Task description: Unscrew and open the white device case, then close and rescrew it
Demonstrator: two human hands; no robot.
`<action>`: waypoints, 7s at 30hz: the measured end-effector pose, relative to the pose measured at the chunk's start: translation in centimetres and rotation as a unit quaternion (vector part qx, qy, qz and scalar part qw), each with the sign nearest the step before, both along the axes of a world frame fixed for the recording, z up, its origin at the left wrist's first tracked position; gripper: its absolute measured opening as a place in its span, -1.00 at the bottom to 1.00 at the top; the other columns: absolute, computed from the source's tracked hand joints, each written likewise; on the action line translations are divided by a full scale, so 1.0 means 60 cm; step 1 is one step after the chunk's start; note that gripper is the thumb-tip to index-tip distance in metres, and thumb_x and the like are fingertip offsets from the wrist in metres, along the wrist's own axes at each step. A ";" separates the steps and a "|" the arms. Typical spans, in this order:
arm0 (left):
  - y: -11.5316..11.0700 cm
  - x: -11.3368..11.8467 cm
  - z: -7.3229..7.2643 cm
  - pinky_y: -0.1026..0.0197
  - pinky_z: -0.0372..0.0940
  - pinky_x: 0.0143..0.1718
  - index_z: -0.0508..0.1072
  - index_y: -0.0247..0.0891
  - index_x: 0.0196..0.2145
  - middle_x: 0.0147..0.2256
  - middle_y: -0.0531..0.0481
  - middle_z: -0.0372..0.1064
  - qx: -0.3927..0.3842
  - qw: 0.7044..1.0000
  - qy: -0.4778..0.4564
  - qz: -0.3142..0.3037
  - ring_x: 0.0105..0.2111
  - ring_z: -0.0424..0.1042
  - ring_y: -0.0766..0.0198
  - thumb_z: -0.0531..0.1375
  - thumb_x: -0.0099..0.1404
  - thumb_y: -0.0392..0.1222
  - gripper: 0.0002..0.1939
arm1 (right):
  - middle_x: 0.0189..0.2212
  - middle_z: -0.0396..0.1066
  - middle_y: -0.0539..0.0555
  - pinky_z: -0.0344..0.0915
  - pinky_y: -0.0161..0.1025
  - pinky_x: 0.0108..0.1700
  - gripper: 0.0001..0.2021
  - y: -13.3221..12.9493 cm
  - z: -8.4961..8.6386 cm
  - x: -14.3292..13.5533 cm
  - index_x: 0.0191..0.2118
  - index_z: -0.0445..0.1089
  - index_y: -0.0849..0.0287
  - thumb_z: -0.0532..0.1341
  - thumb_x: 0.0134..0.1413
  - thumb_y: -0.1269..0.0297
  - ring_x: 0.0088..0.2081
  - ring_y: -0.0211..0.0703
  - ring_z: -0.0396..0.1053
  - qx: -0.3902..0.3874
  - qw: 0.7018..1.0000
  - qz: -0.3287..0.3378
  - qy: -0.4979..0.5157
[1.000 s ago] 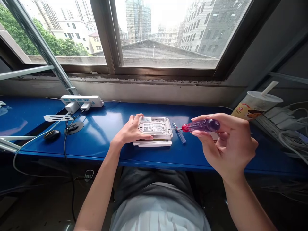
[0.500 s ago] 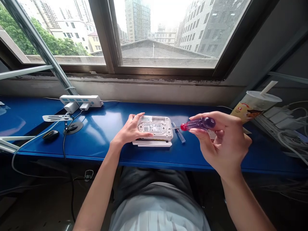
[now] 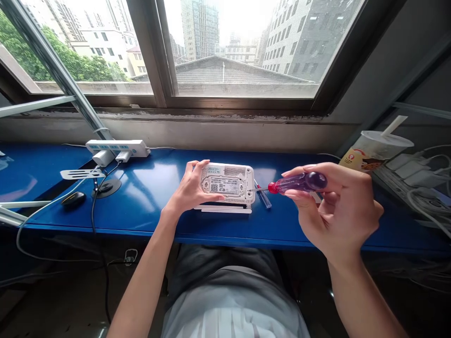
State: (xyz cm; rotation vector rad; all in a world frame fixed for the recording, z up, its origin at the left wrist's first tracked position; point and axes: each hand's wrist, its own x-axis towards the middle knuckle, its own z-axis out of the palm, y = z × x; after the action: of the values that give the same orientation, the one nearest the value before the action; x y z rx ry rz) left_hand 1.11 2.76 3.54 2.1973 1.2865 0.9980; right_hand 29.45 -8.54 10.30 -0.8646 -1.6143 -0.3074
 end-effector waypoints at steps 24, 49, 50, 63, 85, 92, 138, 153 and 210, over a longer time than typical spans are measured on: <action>0.000 -0.008 0.006 -0.23 0.41 0.19 0.37 0.01 0.29 0.15 -0.16 0.34 0.015 0.999 -0.019 0.031 0.24 0.30 -0.15 0.53 0.02 0.34 -0.04 | -0.26 0.61 0.05 0.52 -0.33 -0.41 -0.71 0.025 -0.008 -0.024 0.11 0.31 0.09 0.35 0.41 0.25 -0.34 -0.11 0.63 -0.021 0.991 -0.003 -0.129; -0.015 0.026 0.007 -0.18 0.46 0.04 0.23 -0.24 0.42 0.09 -0.38 0.36 -0.019 0.977 -0.021 0.210 0.07 0.49 -0.21 0.16 0.39 0.45 -0.10 | -0.29 0.62 0.03 0.55 -0.33 -0.44 -0.74 0.019 -0.009 -0.047 0.03 0.35 0.08 0.39 0.37 0.20 -0.39 -0.15 0.60 -0.017 0.996 0.016 -0.089; -0.015 0.027 0.007 -0.17 0.46 0.01 0.26 -0.22 0.40 0.07 -0.36 0.35 -0.024 0.979 -0.017 0.204 0.05 0.50 -0.19 0.15 0.39 0.45 -0.13 | -0.27 0.62 0.04 0.55 -0.32 -0.43 -0.74 0.020 -0.009 -0.047 0.01 0.36 0.08 0.40 0.36 0.20 -0.39 -0.15 0.60 -0.025 0.996 0.017 -0.080; -0.009 0.050 0.016 -0.14 0.50 -0.12 0.27 -0.17 0.31 -0.04 -0.22 0.26 -0.007 0.981 0.028 0.194 -0.25 0.54 -0.02 0.04 0.50 0.32 -0.35 | -0.27 0.54 0.03 0.46 -0.34 -0.44 -0.79 0.025 0.009 -0.031 0.02 0.51 0.03 0.42 0.33 0.26 -0.46 -0.26 0.47 -0.021 0.991 0.048 -0.127; -0.015 0.047 0.017 -0.12 0.49 -0.09 0.29 -0.18 0.29 -0.02 -0.23 0.27 -0.026 0.979 0.007 0.200 -0.22 0.54 -0.02 0.05 0.51 0.25 -0.41 | -0.24 0.57 0.02 0.49 -0.31 -0.46 -0.81 0.016 0.031 -0.015 0.00 0.64 -0.04 0.42 0.32 0.33 -0.42 -0.24 0.53 -0.085 0.986 0.123 -0.070; -0.019 0.043 0.018 -0.13 0.49 -0.07 0.29 -0.19 0.30 0.00 -0.26 0.26 -0.036 0.978 -0.005 0.204 -0.16 0.54 -0.06 0.05 0.52 0.24 -0.41 | 0.06 0.61 0.07 0.64 -0.28 -0.35 -0.60 0.008 0.026 -0.006 0.24 0.53 -0.10 0.29 0.40 0.43 -0.34 -0.21 0.64 -0.116 0.977 0.167 -0.072; -0.020 0.036 0.016 0.00 0.49 -0.16 0.35 -0.10 0.29 -0.04 -0.21 0.29 -0.040 0.975 -0.013 0.217 -0.21 0.52 0.03 0.05 0.53 0.20 -0.47 | -0.10 0.54 0.02 0.50 -0.35 -0.51 -0.71 0.021 -0.006 -0.048 0.13 0.49 -0.02 0.33 0.39 0.42 -0.46 -0.30 0.55 -0.110 0.986 0.127 0.016; -0.019 0.033 0.017 -0.02 0.48 -0.12 0.35 -0.11 0.30 -0.02 -0.22 0.30 -0.042 0.976 -0.012 0.215 -0.17 0.53 -0.01 0.03 0.54 0.21 -0.45 | 0.15 0.55 0.12 0.61 -0.26 -0.42 -0.55 0.026 0.001 -0.033 0.33 0.45 -0.15 0.19 0.48 0.43 -0.34 -0.19 0.64 -0.104 0.973 0.204 -0.025; -0.017 0.030 0.015 -0.01 0.49 -0.14 0.35 -0.14 0.32 -0.02 -0.25 0.32 -0.042 0.976 -0.016 0.213 -0.12 0.53 -0.04 0.04 0.53 0.22 -0.43 | 0.10 0.53 0.12 0.56 -0.33 -0.51 -0.59 0.034 -0.016 -0.049 0.28 0.46 -0.10 0.24 0.44 0.43 -0.37 -0.21 0.65 -0.104 0.972 0.210 0.019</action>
State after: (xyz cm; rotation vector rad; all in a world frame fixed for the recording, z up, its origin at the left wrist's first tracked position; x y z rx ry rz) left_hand 2.89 1.73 4.41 1.8709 1.7964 1.0993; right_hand 26.52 -6.50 9.36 -0.6555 -1.7674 0.1779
